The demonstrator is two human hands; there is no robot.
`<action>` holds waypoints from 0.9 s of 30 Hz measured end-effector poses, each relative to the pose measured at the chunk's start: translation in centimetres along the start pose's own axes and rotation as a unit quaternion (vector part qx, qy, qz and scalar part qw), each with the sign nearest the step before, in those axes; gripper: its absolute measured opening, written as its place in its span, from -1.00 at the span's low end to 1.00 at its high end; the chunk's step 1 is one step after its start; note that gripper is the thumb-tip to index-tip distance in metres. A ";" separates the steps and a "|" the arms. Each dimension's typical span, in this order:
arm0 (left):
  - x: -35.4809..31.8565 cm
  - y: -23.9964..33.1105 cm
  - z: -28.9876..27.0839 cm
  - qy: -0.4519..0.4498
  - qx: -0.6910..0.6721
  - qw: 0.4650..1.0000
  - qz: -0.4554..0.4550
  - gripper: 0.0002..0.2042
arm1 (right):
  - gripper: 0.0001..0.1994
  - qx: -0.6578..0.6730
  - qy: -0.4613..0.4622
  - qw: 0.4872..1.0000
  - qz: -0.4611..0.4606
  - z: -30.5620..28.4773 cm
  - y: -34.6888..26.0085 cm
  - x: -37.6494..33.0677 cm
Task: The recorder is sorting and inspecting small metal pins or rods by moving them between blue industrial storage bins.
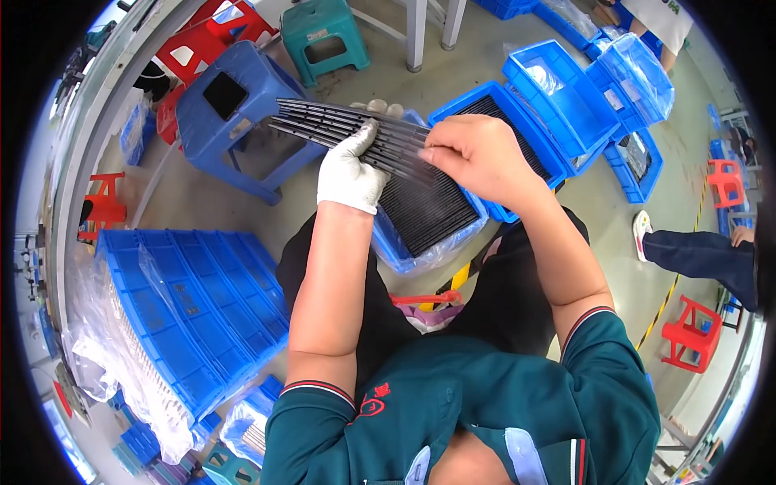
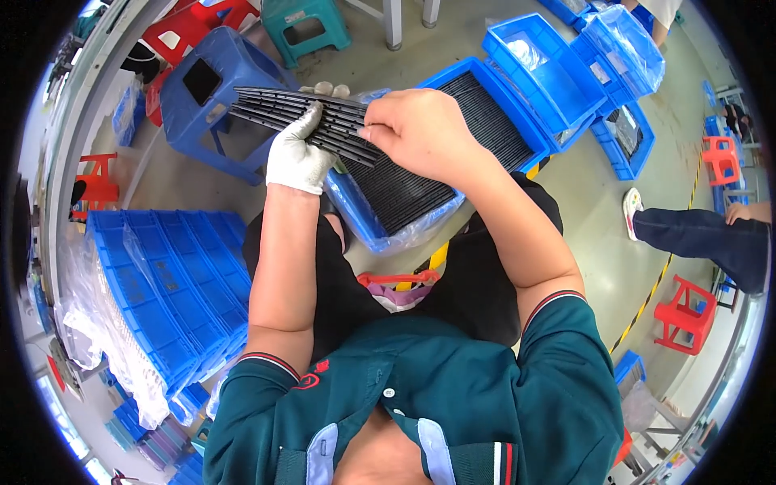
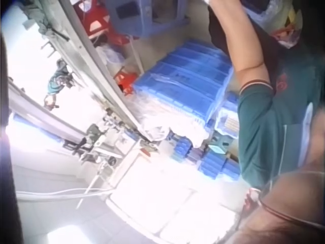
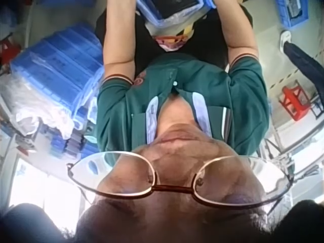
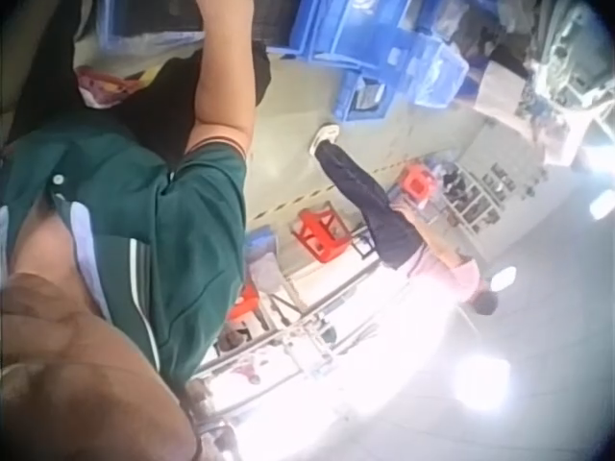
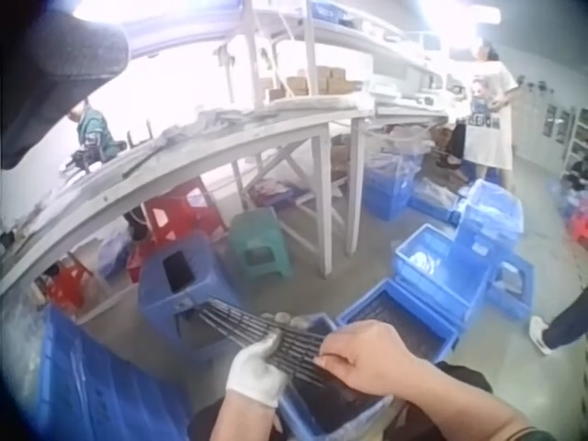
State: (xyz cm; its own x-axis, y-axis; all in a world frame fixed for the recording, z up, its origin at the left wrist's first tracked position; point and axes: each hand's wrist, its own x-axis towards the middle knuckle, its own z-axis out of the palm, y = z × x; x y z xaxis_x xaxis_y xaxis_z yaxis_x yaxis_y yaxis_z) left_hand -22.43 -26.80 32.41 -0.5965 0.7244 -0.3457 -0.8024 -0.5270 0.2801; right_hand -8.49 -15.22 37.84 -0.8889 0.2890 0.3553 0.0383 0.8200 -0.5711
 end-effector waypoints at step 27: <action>-0.4 1.1 -0.1 -0.151 0.006 0.988 -0.006 -0.62 | -0.85 0.175 0.033 0.980 0.087 0.7 -0.4 -0.2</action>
State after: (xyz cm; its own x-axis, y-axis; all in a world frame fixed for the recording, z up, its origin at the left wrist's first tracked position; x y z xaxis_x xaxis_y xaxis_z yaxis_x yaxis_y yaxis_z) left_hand -23.06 -27.73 32.73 -0.5525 0.8309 -0.0662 -0.8076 -0.5139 0.2893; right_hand -8.69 -15.92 37.48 -0.8514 0.4492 0.2708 0.0168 0.5394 -0.8419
